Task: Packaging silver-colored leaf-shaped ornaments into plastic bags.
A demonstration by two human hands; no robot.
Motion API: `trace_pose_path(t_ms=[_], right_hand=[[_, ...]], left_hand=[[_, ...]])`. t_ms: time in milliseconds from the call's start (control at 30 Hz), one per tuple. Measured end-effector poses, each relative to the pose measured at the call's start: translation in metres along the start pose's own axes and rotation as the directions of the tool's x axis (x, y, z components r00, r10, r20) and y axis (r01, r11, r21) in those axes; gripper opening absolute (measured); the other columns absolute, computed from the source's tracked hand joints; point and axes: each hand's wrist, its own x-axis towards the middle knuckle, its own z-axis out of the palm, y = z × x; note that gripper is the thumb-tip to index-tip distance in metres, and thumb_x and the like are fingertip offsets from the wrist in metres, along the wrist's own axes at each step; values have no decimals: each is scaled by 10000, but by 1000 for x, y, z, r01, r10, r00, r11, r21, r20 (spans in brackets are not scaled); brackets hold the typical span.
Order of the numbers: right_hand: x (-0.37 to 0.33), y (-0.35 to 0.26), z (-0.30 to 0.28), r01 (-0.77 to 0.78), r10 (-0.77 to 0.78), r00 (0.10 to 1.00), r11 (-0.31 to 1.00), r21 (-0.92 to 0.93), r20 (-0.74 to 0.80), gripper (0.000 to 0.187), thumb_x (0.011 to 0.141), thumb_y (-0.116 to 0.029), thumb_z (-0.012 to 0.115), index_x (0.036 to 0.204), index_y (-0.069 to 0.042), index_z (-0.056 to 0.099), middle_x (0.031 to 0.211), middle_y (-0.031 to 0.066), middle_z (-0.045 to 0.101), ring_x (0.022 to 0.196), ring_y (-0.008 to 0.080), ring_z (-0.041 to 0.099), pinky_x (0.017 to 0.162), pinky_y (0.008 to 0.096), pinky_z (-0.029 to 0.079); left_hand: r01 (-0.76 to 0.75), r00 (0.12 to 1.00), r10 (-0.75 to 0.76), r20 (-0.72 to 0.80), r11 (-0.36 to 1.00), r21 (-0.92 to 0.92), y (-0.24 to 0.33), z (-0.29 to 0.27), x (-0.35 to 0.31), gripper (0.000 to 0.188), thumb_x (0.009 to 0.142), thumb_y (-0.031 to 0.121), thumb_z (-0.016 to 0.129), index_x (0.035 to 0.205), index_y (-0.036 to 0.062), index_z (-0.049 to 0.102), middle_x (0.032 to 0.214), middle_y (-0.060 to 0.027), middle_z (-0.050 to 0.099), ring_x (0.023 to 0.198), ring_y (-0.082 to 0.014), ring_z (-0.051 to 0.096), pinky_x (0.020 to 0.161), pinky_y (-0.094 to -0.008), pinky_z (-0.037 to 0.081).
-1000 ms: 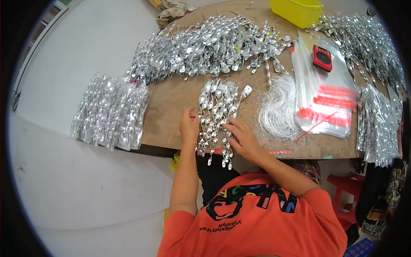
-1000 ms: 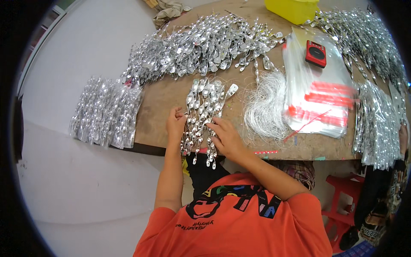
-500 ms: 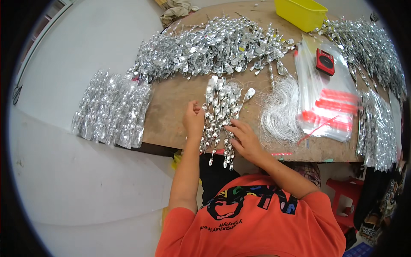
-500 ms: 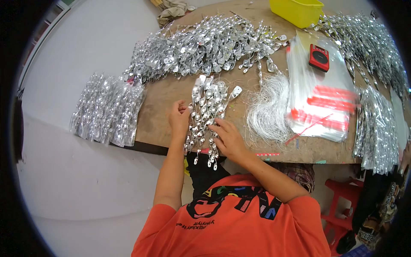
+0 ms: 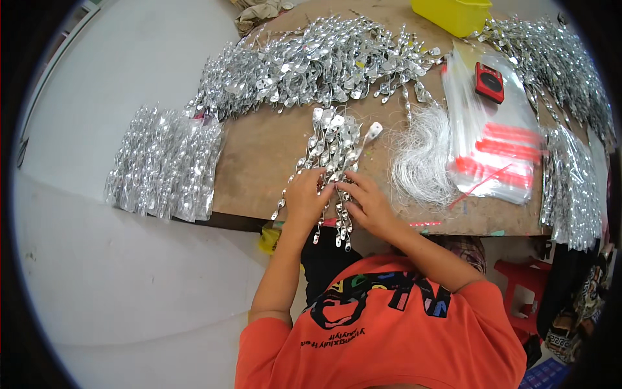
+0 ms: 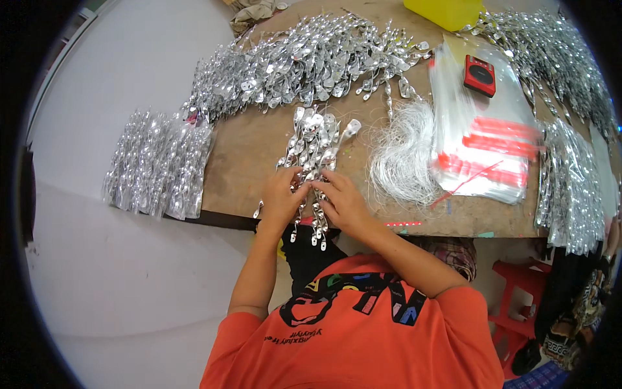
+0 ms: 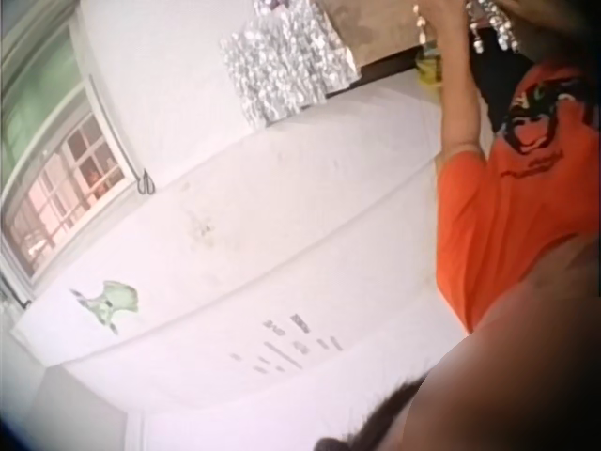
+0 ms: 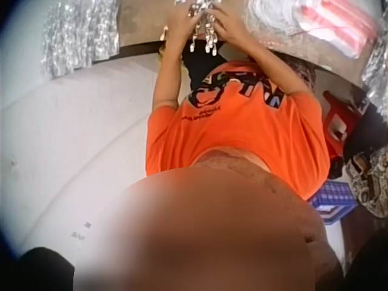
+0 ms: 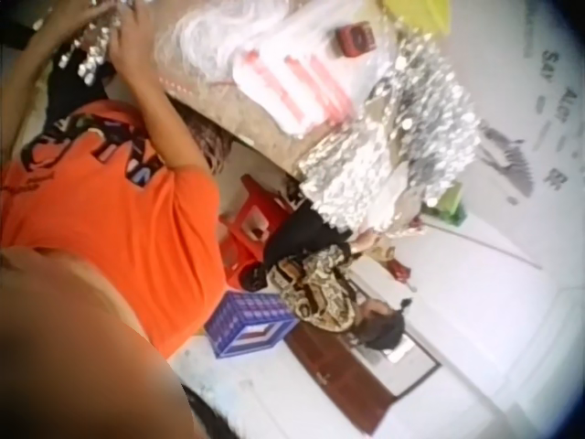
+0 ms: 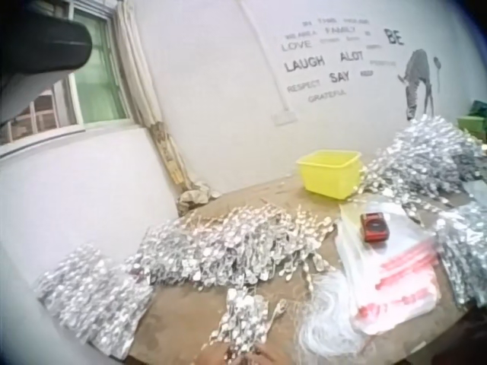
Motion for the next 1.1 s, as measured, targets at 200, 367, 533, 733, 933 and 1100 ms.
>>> trace_pose_path(t_ms=[200, 367, 533, 733, 933, 1100], right_hand=[[0, -2, -1, 7, -7, 1000, 1000, -14, 26, 437, 800, -96, 638, 1230, -85, 563, 1350, 181, 458, 1225, 368, 446, 1028, 438, 362], [1, -5, -5, -27, 27, 999, 1000, 4, 34, 408, 814, -100, 632, 1217, -80, 569, 1350, 180, 459, 1226, 368, 445, 1026, 429, 365], [0, -2, -3, -26, 27, 999, 999, -19, 26, 406, 815, -104, 636, 1214, -76, 570, 1350, 182, 459, 1217, 371, 454, 1018, 425, 373], [0, -3, -2, -22, 24, 999, 999, -44, 48, 416, 801, -98, 638, 1212, -82, 572, 1351, 186, 457, 1215, 372, 457, 1013, 430, 375], [0, -4, -1, 30, -28, 999, 997, -66, 29, 449, 794, -113, 644, 1235, -91, 560, 1335, 194, 473, 1209, 374, 462, 1020, 434, 367], [1, -8, -4, 10, -10, 999, 1000, -7, 34, 445, 807, -130, 645, 1241, -87, 556, 1318, 187, 493, 1198, 367, 474, 1019, 435, 368]], left_hand=[[20, 997, -21, -71, 1000, -15, -2, 8, -4, 281, 767, 105, 664, 1034, 25, 627, 861, -113, 626, 754, -244, 616, 684, -351, 486], [118, 986, -134, -101, 981, -153, -7, 0, -6, 250, 776, 58, 632, 1023, 16, 628, 924, -124, 627, 824, -249, 629, 739, -344, 490], [12, 953, -25, -302, 999, -44, -14, -1, -14, 272, 762, 85, 636, 1028, 29, 630, 924, -146, 620, 887, -318, 607, 786, -392, 476], [211, 974, -197, -107, 968, 137, -26, -8, -10, 389, 770, 232, 666, 1110, 46, 629, 1017, -157, 623, 1002, -333, 556, 870, -431, 425], [268, 954, -236, -186, 949, 167, -25, 5, 2, 337, 765, 225, 671, 1062, 70, 633, 962, -141, 629, 945, -362, 568, 805, -447, 442], [277, 952, -270, -144, 960, 36, -23, 6, 2, 421, 769, 228, 674, 1148, 69, 583, 1027, -171, 601, 957, -367, 557, 825, -447, 438]])
